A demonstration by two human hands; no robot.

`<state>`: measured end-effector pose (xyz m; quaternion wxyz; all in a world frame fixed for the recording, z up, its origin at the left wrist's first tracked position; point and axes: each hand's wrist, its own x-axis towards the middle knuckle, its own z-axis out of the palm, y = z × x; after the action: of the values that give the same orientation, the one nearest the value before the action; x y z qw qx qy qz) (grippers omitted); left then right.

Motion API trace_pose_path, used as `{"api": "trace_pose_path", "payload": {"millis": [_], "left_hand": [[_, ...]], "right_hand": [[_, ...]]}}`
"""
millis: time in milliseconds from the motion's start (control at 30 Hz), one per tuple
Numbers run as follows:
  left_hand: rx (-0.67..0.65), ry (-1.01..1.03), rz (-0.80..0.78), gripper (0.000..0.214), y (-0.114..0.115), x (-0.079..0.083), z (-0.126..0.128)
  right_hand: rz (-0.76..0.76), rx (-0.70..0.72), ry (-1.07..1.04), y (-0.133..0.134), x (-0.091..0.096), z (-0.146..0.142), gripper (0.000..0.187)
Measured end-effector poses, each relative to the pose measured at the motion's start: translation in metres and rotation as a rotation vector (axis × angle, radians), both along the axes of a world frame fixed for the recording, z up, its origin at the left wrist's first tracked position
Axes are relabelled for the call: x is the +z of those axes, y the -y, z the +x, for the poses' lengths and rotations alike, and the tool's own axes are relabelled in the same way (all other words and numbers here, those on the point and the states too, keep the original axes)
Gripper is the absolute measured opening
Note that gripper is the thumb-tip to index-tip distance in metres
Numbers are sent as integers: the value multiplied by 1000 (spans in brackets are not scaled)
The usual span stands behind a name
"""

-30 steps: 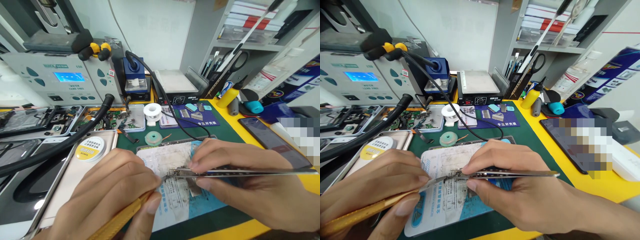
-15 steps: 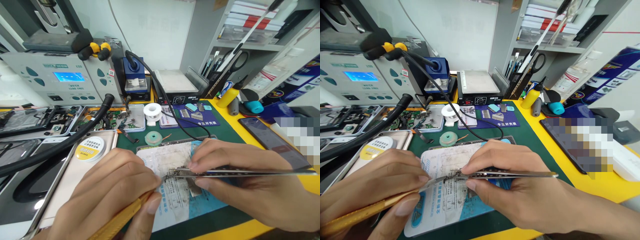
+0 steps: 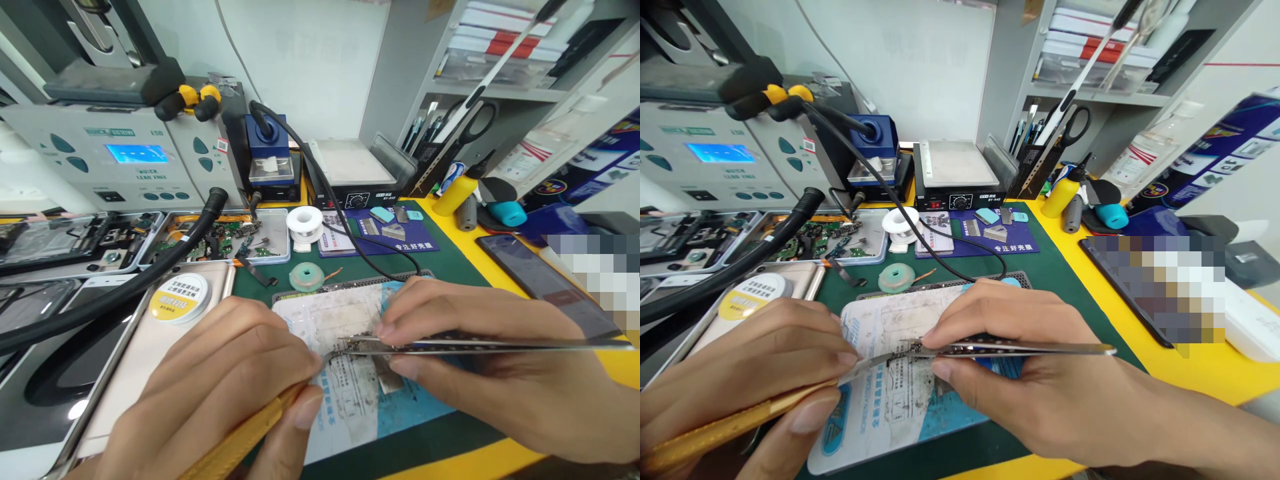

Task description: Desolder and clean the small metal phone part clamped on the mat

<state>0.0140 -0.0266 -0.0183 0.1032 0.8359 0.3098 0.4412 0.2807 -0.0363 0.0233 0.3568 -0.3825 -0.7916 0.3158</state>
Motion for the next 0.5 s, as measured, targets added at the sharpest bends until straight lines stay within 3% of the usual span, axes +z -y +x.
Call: {"api": "trace_pose_path", "payload": {"millis": [500], "left_hand": [[-6, -8, 11, 12, -2, 6, 1]], "right_hand": [[8, -6, -13, -1, 2, -2, 15]]}}
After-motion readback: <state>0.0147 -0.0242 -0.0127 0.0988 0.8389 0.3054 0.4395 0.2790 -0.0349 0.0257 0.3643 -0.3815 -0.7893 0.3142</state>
